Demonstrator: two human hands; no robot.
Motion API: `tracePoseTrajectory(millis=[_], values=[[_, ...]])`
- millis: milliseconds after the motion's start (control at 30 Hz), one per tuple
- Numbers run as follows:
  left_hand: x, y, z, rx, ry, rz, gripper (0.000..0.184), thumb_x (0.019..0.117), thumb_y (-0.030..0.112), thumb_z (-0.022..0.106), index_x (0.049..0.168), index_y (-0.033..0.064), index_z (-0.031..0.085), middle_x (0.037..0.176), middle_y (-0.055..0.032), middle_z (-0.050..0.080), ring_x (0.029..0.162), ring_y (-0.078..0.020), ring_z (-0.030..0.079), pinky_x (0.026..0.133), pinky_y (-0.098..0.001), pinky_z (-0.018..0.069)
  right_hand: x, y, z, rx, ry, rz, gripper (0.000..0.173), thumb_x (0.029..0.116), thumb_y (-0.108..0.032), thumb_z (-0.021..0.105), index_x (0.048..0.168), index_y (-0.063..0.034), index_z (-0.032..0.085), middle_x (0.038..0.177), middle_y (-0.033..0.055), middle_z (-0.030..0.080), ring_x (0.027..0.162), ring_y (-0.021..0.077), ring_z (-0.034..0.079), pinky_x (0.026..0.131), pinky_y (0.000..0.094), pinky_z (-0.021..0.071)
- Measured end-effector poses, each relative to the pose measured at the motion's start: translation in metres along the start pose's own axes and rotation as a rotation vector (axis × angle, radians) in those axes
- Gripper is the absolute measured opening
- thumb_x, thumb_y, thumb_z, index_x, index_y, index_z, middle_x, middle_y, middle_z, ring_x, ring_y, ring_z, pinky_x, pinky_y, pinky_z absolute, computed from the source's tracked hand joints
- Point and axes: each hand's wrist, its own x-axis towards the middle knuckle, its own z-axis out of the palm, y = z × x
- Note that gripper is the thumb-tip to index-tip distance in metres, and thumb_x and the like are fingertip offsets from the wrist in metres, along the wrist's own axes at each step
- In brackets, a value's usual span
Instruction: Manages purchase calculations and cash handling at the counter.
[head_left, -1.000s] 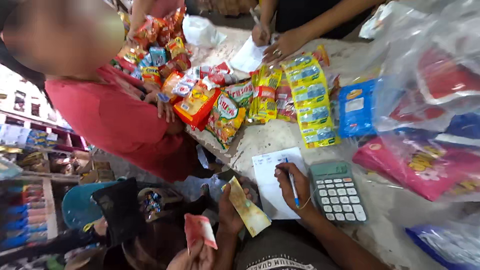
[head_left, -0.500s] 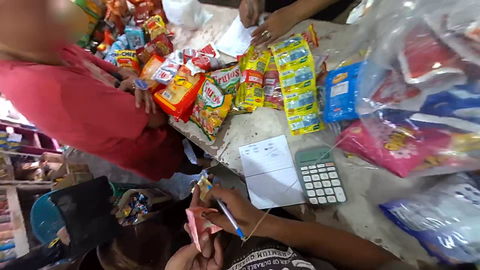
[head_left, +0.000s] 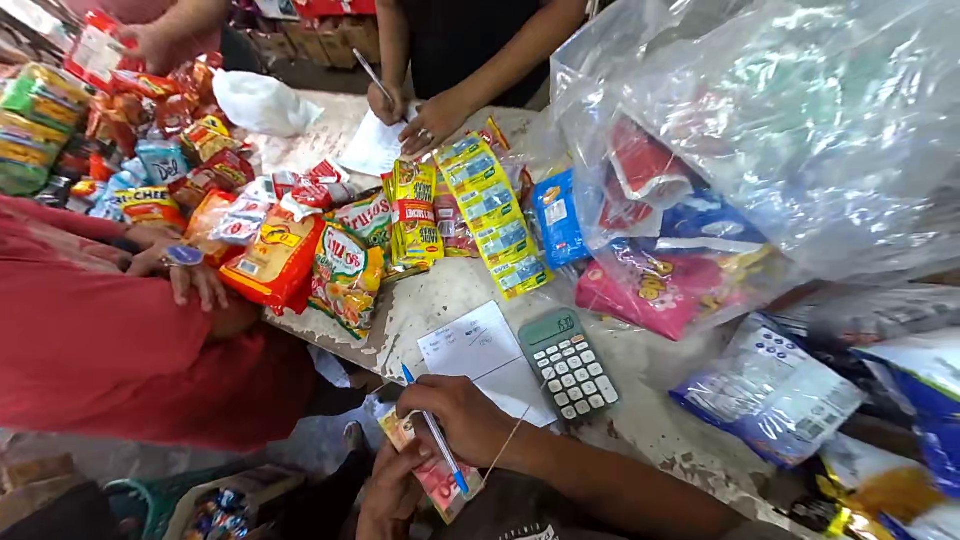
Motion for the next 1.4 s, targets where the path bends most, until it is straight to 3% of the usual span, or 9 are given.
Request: tracePoseTrajectory(millis=[133,267,333,433,567,767,900,1067,1400], values=[[-0.001,-0.001,-0.003,0.139,0.038,-0.025,0.023,0.0775,0.002,0.075,0.097,0.0131,0.076,0.088,-0.0039,0.077,0.079,-0.0110,0.074,0.076,-0.0313,0.0629,-0.003,0.010,0.010,0.095,0.101,-0.076,0.018,0.0975,-0.009,0.065,0.109,0.0018,0.072,0.098,0.0146,0.072,0.091,0.0203,0.070,0.084,0.0341,0.0579],[0.011,0.004,-0.024,0.258,0.042,0.011,0.044,0.0873,0.000,0.066,0.130,-0.0033,0.057,0.106,-0.0146,0.075,0.095,-0.0237,0.074,0.087,-0.0414,0.0619,-0.009,0.029,-0.022,0.153,0.299,0.115,0.046,0.1083,-0.029,0.041,0.133,0.0051,0.061,0.118,0.0124,0.069,0.099,0.0097,0.065,0.087,0.0279,0.0548],[0.016,0.010,-0.031,0.303,0.135,0.012,0.043,0.0878,0.004,0.066,0.128,-0.0043,0.056,0.101,-0.0145,0.075,0.089,-0.0232,0.074,0.082,-0.0391,0.0626,-0.021,0.042,-0.031,0.207,0.409,0.249,0.040,0.1081,-0.021,0.040,0.120,0.0050,0.068,0.106,0.0074,0.072,0.088,0.0054,0.065,0.080,0.0244,0.0551],[0.043,0.019,-0.028,0.490,0.228,-0.055,0.032,0.0913,0.009,0.064,0.120,-0.0047,0.058,0.088,-0.0108,0.074,0.075,-0.0185,0.072,0.069,-0.0324,0.0614,-0.029,0.059,-0.033,0.121,0.525,0.322,0.023,0.0985,-0.006,0.052,0.106,0.0037,0.071,0.079,0.0011,0.068,0.068,0.0035,0.063,0.066,0.0216,0.0546],[0.073,0.022,-0.009,0.698,0.229,-0.043,0.031,0.0904,0.013,0.072,0.117,-0.0019,0.065,0.087,-0.0068,0.074,0.069,-0.0161,0.071,0.063,-0.0311,0.0614,-0.033,0.069,-0.021,0.049,0.521,0.300,0.010,0.0845,-0.003,0.068,0.094,0.0009,0.070,0.076,0.0012,0.068,0.067,0.0040,0.064,0.061,0.0210,0.0549],[0.072,0.022,-0.011,1.037,0.240,0.012,0.050,0.0858,0.037,0.077,0.125,0.0094,0.066,0.097,-0.0033,0.075,0.080,-0.0136,0.072,0.073,-0.0374,0.0617,-0.025,0.071,-0.008,-0.116,0.440,0.236,0.007,0.0842,-0.004,0.068,0.082,0.0020,0.070,0.065,0.0013,0.063,0.057,-0.0009,0.056,0.052,0.0152,0.0465],[0.067,0.012,0.000,1.268,0.337,0.099,0.062,0.0847,0.050,0.075,0.132,0.0102,0.065,0.090,-0.0114,0.074,0.074,-0.0287,0.071,0.067,-0.0552,0.0555,-0.028,0.076,-0.004,-0.241,0.450,0.214,0.011,0.0841,-0.006,0.065,0.076,0.0008,0.068,0.062,0.0021,0.061,0.056,0.0005,0.055,0.052,0.0158,0.0454],[0.066,0.005,0.007,1.349,0.395,0.096,0.060,0.0864,0.046,0.076,0.133,0.0107,0.065,0.092,-0.0139,0.075,0.077,-0.0341,0.072,0.068,-0.0589,0.0546,-0.028,0.080,-0.002,-0.308,0.460,0.218,0.013,0.0851,-0.007,0.064,0.076,0.0000,0.069,0.064,0.0027,0.063,0.057,0.0020,0.058,0.053,0.0169,0.0471],[0.067,0.005,0.006,1.396,0.398,0.115,0.060,0.0854,0.047,0.077,0.133,0.0121,0.066,0.092,-0.0128,0.075,0.079,-0.0331,0.072,0.070,-0.0576,0.0553,-0.026,0.082,-0.002,-0.328,0.412,0.220,0.014,0.0860,-0.010,0.063,0.075,-0.0025,0.069,0.062,0.0014,0.061,0.057,0.0033,0.056,0.052,0.0197,0.0455]])
